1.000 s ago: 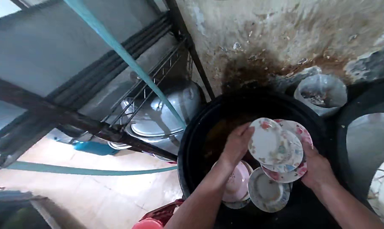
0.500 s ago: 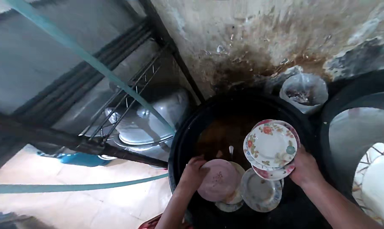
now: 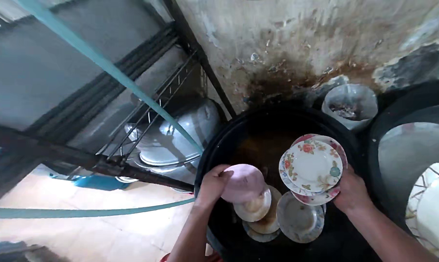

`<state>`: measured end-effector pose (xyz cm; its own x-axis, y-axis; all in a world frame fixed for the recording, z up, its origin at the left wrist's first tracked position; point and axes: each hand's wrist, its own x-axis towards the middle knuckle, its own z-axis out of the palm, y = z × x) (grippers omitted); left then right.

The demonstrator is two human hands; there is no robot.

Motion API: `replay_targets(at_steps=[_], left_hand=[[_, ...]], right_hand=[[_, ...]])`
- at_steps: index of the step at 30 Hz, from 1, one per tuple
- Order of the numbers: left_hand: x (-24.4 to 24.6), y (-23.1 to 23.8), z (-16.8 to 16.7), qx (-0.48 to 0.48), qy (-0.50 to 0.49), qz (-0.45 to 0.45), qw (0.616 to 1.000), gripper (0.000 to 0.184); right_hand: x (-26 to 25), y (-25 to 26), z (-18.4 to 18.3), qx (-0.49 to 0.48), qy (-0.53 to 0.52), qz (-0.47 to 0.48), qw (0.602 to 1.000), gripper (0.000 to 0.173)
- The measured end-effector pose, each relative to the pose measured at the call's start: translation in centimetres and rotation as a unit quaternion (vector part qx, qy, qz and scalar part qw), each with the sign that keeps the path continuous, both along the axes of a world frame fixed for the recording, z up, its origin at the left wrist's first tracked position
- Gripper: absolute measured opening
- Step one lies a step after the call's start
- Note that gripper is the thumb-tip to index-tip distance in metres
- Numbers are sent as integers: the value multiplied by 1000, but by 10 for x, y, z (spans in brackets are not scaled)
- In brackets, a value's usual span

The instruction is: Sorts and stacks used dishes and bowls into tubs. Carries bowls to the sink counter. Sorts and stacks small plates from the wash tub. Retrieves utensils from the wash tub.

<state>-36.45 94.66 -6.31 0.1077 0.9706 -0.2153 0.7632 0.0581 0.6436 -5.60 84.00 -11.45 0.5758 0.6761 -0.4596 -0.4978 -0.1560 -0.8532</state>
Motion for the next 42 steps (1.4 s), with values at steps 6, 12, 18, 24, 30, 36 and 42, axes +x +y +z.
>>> replay_targets(at_steps=[6, 12, 18, 24, 30, 36, 42], left_hand=[[57, 6, 41, 113, -202, 84, 969, 23], [125, 4, 17, -71, -221, -26, 972, 37], [52, 15, -33, -93, 171, -142, 971, 59], [13, 2, -28, -133, 50, -46, 989, 23], [11, 72, -48, 14, -32, 154, 987, 33], [69, 73, -98, -108, 177, 28, 978, 45], [63, 83, -66, 88, 28, -22, 995, 30]], right_hand=[[1, 0, 0, -38, -21, 29, 999, 41], [0, 1, 1, -50, -12, 36, 998, 39], [2, -5, -2, -1, -26, 54, 998, 38], [4, -4, -4, 7, -8, 37, 999, 36], [3, -4, -5, 39, -2, 26, 999, 30], [4, -5, -5, 24, 8, 8, 1000, 31], [4, -5, -6, 34, 1, 13, 999, 32]])
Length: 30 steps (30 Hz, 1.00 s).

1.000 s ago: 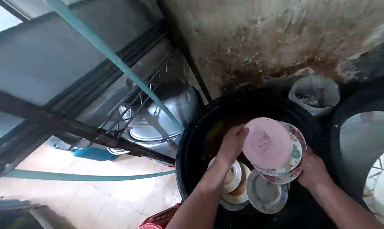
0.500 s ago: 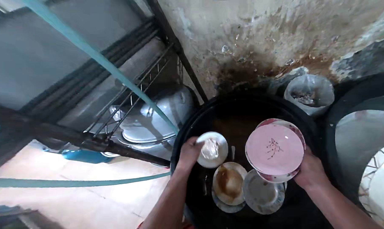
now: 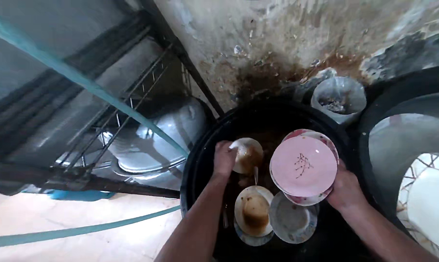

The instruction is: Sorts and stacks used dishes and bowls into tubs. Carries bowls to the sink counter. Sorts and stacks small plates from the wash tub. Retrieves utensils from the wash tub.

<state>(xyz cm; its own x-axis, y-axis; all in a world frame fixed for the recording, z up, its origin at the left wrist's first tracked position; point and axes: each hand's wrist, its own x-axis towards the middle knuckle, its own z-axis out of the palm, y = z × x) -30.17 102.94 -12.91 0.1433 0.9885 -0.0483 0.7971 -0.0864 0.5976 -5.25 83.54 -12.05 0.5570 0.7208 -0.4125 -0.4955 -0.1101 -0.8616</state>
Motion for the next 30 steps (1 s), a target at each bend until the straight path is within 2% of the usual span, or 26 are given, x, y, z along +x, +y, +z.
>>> replay_targets(at_steps=[2, 4, 7, 9, 11, 13, 15, 19, 21, 22, 24, 25, 26, 28, 30], left_hand=[[-4, -6, 34, 106, -24, -44, 993, 28], [1, -19, 64, 152, -73, -28, 985, 29], [29, -46, 92, 69, -219, 39, 972, 32], [52, -65, 89, -27, -295, 36, 954, 33], [70, -78, 71, -100, -311, 23, 945, 33], [82, -86, 49, -137, -313, 34, 939, 34], [90, -93, 36, -173, -326, 32, 929, 43], [87, -103, 35, -206, -350, -65, 912, 61], [68, -90, 31, -177, -307, -83, 931, 59], [56, -82, 30, -168, -244, -90, 951, 55], [30, -75, 23, -161, -17, -142, 976, 43], [19, -75, 15, -174, 99, -177, 964, 42], [8, -81, 7, -184, 171, -199, 947, 41], [-8, -96, -1, -198, 226, -206, 931, 39], [-17, -108, 6, -211, 218, -178, 936, 36]], right_hand=[[-1, 2, 2, -8, 14, -13, 1000, 30], [-1, 3, 3, -12, 24, -7, 1000, 31], [-3, 5, 7, -37, 27, 0, 999, 32], [-3, 5, 4, -39, 17, 9, 999, 32], [-2, 5, 0, -33, 14, 14, 999, 33], [-1, 5, -2, -26, 10, 10, 1000, 33], [-2, 6, -1, -24, 11, -2, 1000, 35], [-1, 4, 1, 18, 49, -14, 999, 33], [-1, 4, 1, 29, 60, -31, 997, 34], [-1, 4, 1, 28, 56, -36, 997, 35], [-2, 3, 2, 16, 35, -37, 999, 35], [-3, 3, 2, 12, 27, -36, 999, 35], [-3, 3, 2, 8, 24, -35, 999, 36], [-2, 4, 1, 5, 26, -30, 999, 37], [-2, 5, 0, 13, 37, -30, 999, 37]])
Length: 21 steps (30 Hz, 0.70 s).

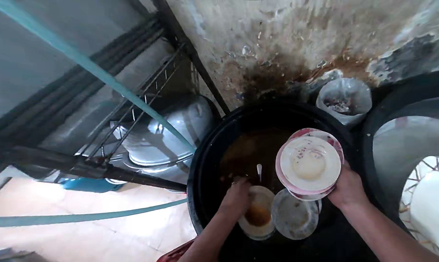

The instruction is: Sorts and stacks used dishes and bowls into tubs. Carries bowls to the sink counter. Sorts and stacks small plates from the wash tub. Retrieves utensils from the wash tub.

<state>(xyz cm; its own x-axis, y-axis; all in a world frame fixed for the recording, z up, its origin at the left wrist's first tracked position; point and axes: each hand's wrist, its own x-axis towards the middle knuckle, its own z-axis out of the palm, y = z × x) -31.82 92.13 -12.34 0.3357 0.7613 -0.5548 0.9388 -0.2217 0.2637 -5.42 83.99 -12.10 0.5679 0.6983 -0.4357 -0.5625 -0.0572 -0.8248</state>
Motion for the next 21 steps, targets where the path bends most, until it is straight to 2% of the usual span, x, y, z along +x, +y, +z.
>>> replay_targets(at_steps=[5, 9, 13, 16, 18, 21], left_hand=[[-14, -4, 31, -55, -115, 104, 986, 28], [-17, 7, 38, -30, -104, 124, 986, 25], [-23, 8, 30, 33, -94, 53, 994, 29], [-27, 0, 33, 82, -149, 17, 985, 28], [-28, 1, 35, 75, -197, 55, 976, 22], [-30, 18, 41, 44, -220, 148, 963, 19]], right_hand=[[0, 0, 0, -14, -18, -1, 1000, 39], [0, -2, 4, -20, -29, 9, 999, 38], [0, -2, 4, -13, -8, 4, 1000, 37], [-1, 0, 4, -26, 4, -3, 1000, 38], [0, 1, 1, -25, 6, -9, 1000, 38], [0, 1, 1, -16, 11, -16, 1000, 37]])
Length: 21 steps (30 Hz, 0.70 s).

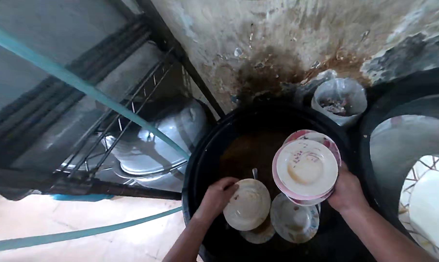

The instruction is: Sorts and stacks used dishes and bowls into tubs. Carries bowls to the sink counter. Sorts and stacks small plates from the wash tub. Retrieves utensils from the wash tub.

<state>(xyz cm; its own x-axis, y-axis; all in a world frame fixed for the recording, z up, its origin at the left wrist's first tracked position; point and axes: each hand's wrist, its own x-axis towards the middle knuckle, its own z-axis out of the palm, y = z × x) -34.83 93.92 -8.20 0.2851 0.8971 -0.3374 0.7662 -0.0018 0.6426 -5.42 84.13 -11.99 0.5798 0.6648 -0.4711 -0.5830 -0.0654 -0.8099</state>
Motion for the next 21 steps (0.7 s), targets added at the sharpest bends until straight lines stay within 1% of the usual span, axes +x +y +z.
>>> replay_targets(at_steps=[3, 5, 7, 10, 12, 15, 18, 21], left_hand=[[-11, 32, -10, 4, -113, 122, 986, 21], [-16, 59, -20, 38, -160, 181, 970, 24], [-16, 80, -32, 73, -177, 224, 956, 30], [-1, 95, -56, 108, -158, 253, 948, 34], [21, 92, -71, 72, -128, 253, 956, 36], [51, 81, -87, -40, -102, 211, 971, 35], [69, 75, -78, -154, -140, 161, 965, 35], [80, 73, -63, -216, -199, 130, 947, 34]], right_hand=[[0, -1, 1, 9, -8, 8, 1000, 37], [-1, -1, 1, 15, -12, 7, 1000, 36], [0, 0, 0, 29, -5, 7, 1000, 36], [-1, 0, 1, 36, 6, 7, 999, 36], [-1, 0, 1, 42, -1, 15, 999, 36], [-1, 1, 1, 30, -5, 3, 1000, 37], [0, 0, -1, 33, -13, 12, 999, 37], [0, -1, -2, 33, -18, 18, 999, 37]])
